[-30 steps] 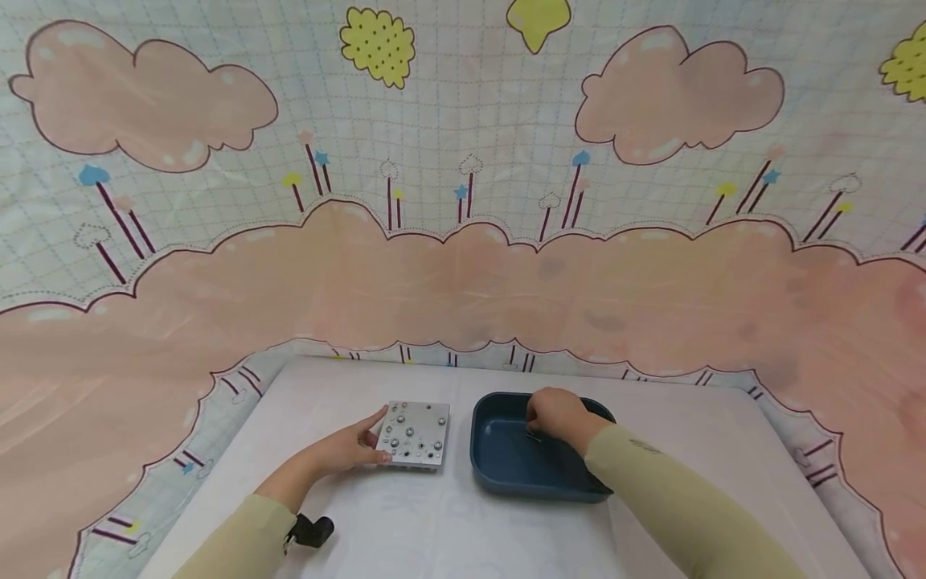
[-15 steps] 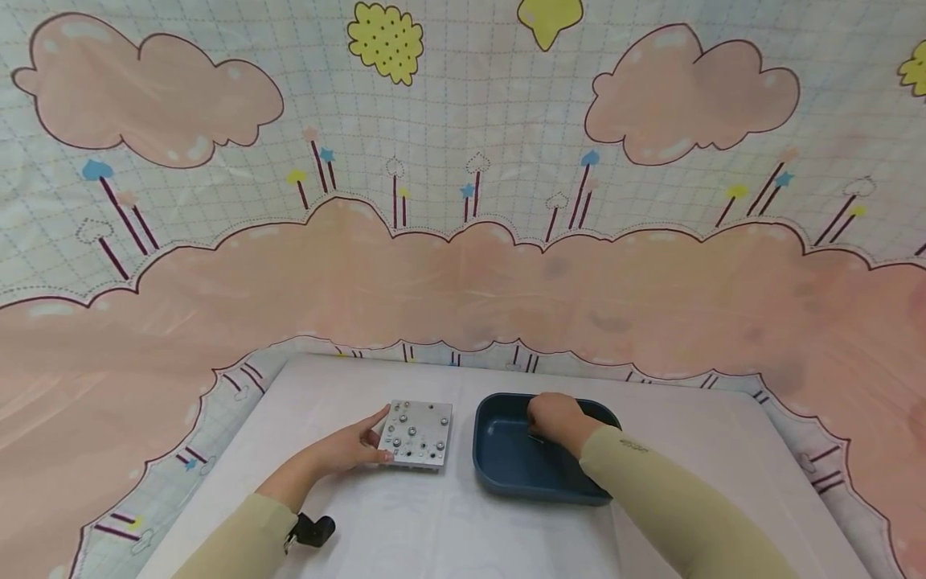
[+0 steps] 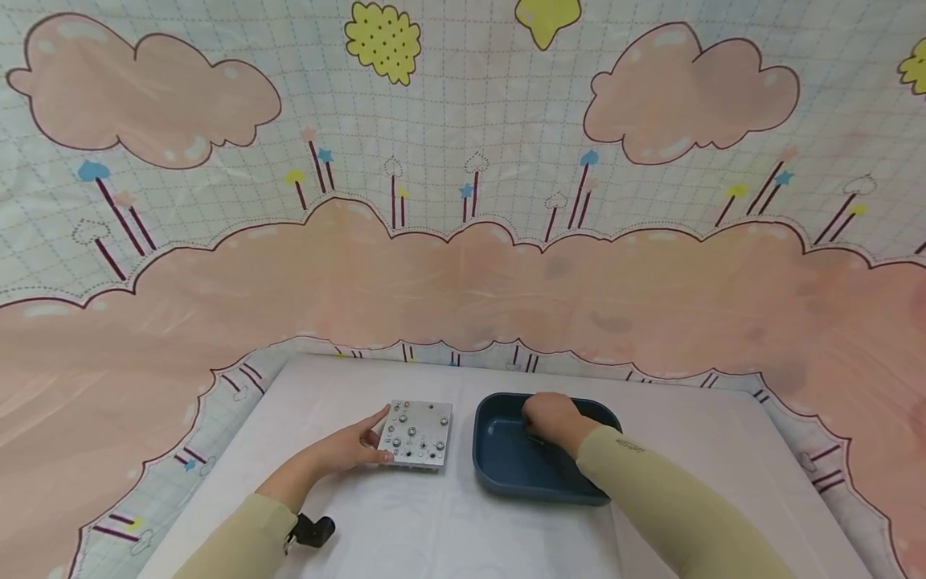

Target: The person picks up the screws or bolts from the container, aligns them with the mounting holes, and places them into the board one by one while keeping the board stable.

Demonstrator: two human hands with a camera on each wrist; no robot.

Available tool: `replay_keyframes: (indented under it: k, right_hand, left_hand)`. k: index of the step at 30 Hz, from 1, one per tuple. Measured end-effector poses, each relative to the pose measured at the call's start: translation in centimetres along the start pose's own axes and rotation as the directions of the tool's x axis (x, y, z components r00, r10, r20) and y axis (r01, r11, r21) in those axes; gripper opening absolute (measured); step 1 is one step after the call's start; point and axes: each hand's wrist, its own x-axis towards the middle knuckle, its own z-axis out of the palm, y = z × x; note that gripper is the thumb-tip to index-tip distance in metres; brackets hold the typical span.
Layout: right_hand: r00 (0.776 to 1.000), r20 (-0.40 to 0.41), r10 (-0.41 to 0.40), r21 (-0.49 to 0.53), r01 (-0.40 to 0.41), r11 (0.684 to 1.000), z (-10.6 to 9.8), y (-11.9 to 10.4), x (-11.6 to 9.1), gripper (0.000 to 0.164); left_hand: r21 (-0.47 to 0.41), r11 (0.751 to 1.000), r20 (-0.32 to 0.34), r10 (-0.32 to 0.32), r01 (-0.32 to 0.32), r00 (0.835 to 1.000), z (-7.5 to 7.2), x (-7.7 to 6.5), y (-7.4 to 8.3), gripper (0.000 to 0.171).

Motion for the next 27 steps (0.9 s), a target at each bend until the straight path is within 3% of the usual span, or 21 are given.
replay_keyframes:
  k: [16,22,27]
  right_hand:
    - [1.0,0.004,-0.011,-0.023,0.011,1.0,-0.4,0.0,-0.2,0.006]
    - [0.999,0.0,0.039,0.042,-0.039,0.998,-1.7,-0.3,-0.5,0.005]
    - [0.998,-0.052,0.028,0.072,-0.024,0.997,-2.9,-0.2,-1.0,0.006]
  left_hand:
    - [0.006,1.0,0.006,0.002,-0.002,1.0,0.0,0.2,-0.1,0.102]
    - [0.015,1.0,0.001,-0.002,0.002,1.0,0.0,0.1,-0.3,0.102]
    - [0.016,1.0,0.002,0.003,-0.003,1.0,0.1,0.0,-0.3,0.102]
